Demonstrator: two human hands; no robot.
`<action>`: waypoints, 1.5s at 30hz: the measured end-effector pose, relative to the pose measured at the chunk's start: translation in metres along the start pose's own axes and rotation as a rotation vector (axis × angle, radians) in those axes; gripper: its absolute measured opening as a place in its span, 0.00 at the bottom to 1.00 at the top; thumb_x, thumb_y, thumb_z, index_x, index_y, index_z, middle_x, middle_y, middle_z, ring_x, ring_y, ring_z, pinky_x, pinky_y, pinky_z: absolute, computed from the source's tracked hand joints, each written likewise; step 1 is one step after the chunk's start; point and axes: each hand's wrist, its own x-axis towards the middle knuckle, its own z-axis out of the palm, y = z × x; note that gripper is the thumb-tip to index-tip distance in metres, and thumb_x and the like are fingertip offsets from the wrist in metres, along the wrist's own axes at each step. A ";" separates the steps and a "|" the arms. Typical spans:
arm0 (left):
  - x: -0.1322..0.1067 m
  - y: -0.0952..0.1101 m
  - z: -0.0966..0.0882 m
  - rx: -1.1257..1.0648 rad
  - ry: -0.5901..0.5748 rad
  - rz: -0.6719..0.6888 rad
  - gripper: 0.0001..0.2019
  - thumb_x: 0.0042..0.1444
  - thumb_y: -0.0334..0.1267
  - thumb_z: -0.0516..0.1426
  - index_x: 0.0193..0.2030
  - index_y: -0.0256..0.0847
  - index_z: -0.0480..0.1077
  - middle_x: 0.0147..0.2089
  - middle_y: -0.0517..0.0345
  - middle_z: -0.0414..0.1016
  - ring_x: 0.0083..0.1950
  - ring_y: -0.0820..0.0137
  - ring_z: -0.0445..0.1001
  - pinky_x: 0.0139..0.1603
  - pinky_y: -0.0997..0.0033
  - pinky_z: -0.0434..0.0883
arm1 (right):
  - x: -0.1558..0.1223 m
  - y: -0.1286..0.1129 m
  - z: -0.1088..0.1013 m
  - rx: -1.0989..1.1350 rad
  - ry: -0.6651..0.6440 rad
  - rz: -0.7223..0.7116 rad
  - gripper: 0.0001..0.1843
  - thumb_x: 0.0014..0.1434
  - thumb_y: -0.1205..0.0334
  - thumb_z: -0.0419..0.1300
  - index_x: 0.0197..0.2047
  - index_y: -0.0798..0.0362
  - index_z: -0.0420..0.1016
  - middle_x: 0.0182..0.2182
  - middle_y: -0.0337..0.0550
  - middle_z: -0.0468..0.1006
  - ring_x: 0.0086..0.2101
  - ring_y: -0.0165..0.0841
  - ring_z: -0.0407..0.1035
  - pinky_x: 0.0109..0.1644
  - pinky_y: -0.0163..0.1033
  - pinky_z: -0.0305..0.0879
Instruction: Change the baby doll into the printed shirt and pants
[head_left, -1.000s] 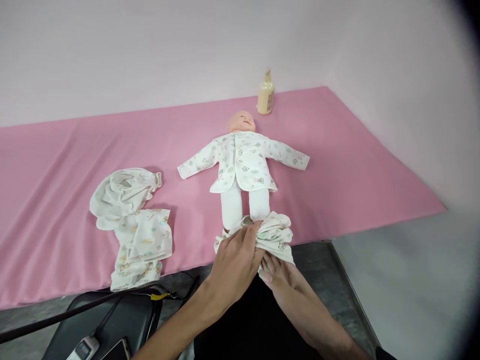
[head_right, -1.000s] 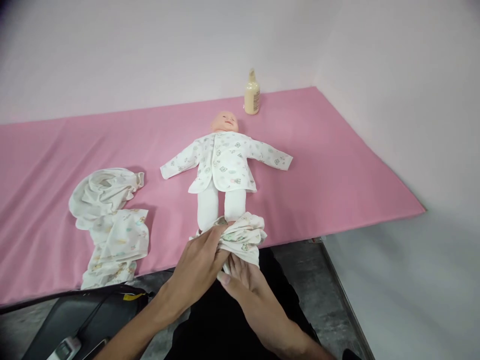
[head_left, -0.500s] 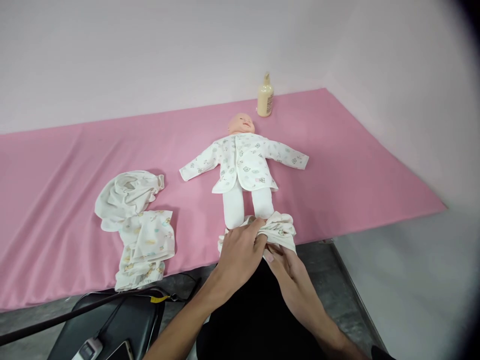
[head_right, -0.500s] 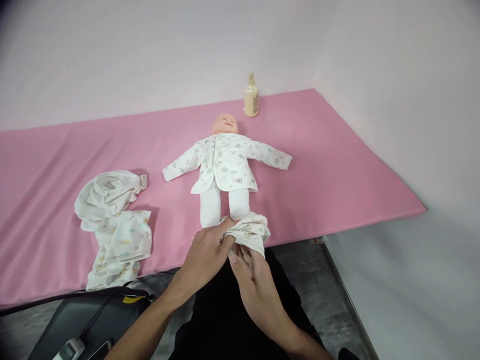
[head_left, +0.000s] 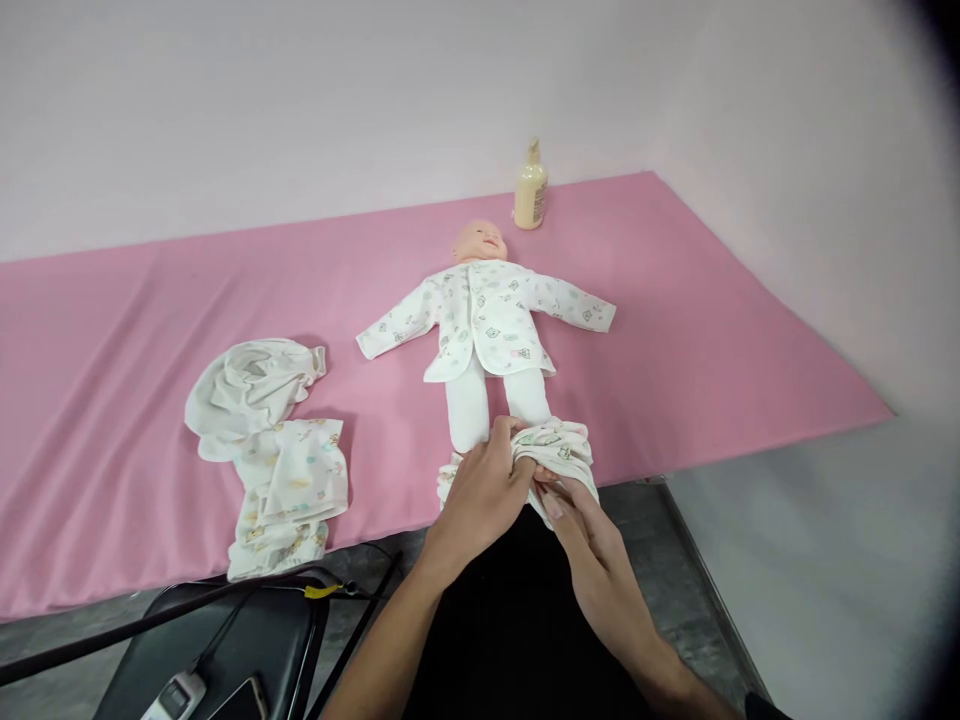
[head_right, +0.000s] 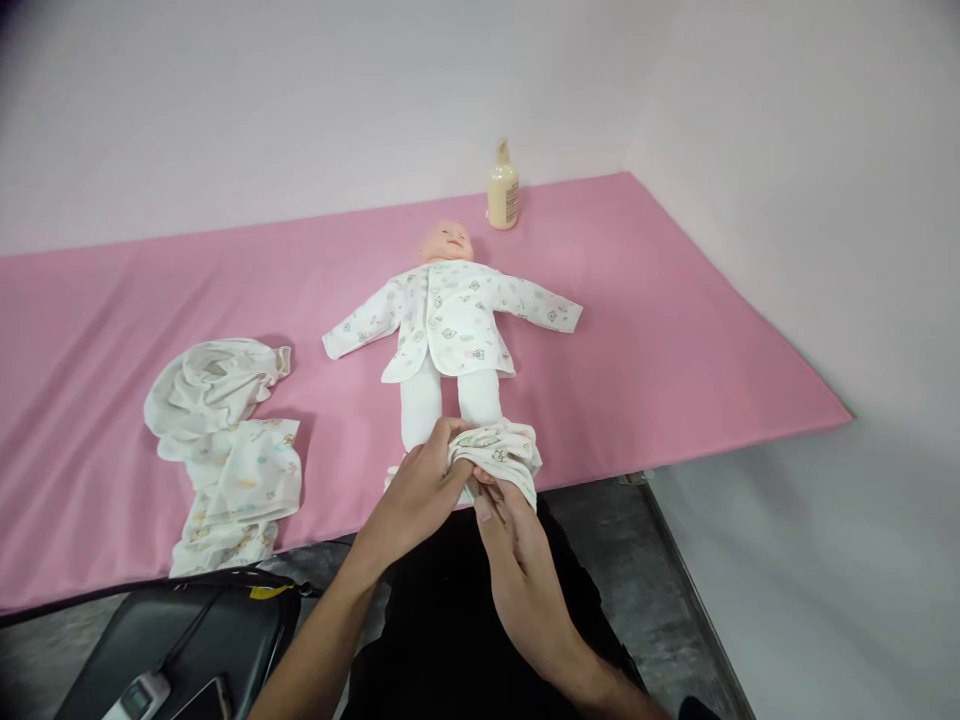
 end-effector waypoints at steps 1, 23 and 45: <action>0.000 -0.002 -0.003 -0.038 -0.025 0.007 0.17 0.63 0.37 0.47 0.58 0.46 0.61 0.56 0.54 0.73 0.56 0.59 0.72 0.53 0.60 0.66 | -0.001 0.000 0.001 0.023 0.001 0.002 0.18 0.66 0.54 0.58 0.58 0.43 0.74 0.62 0.38 0.71 0.63 0.37 0.63 0.69 0.42 0.56; 0.014 -0.016 -0.013 -0.291 -0.003 -0.032 0.30 0.64 0.35 0.46 0.73 0.52 0.50 0.53 0.54 0.75 0.47 0.65 0.75 0.52 0.61 0.72 | 0.044 0.017 -0.054 -0.619 0.110 -0.369 0.37 0.56 0.60 0.66 0.67 0.45 0.61 0.57 0.48 0.71 0.54 0.42 0.68 0.61 0.53 0.65; -0.008 -0.088 -0.059 -0.138 -0.192 0.065 0.08 0.62 0.39 0.53 0.47 0.44 0.63 0.47 0.57 0.71 0.50 0.68 0.71 0.55 0.66 0.69 | 0.154 -0.035 -0.096 -0.498 -0.554 0.069 0.25 0.68 0.40 0.48 0.46 0.51 0.76 0.43 0.45 0.76 0.44 0.37 0.69 0.49 0.44 0.65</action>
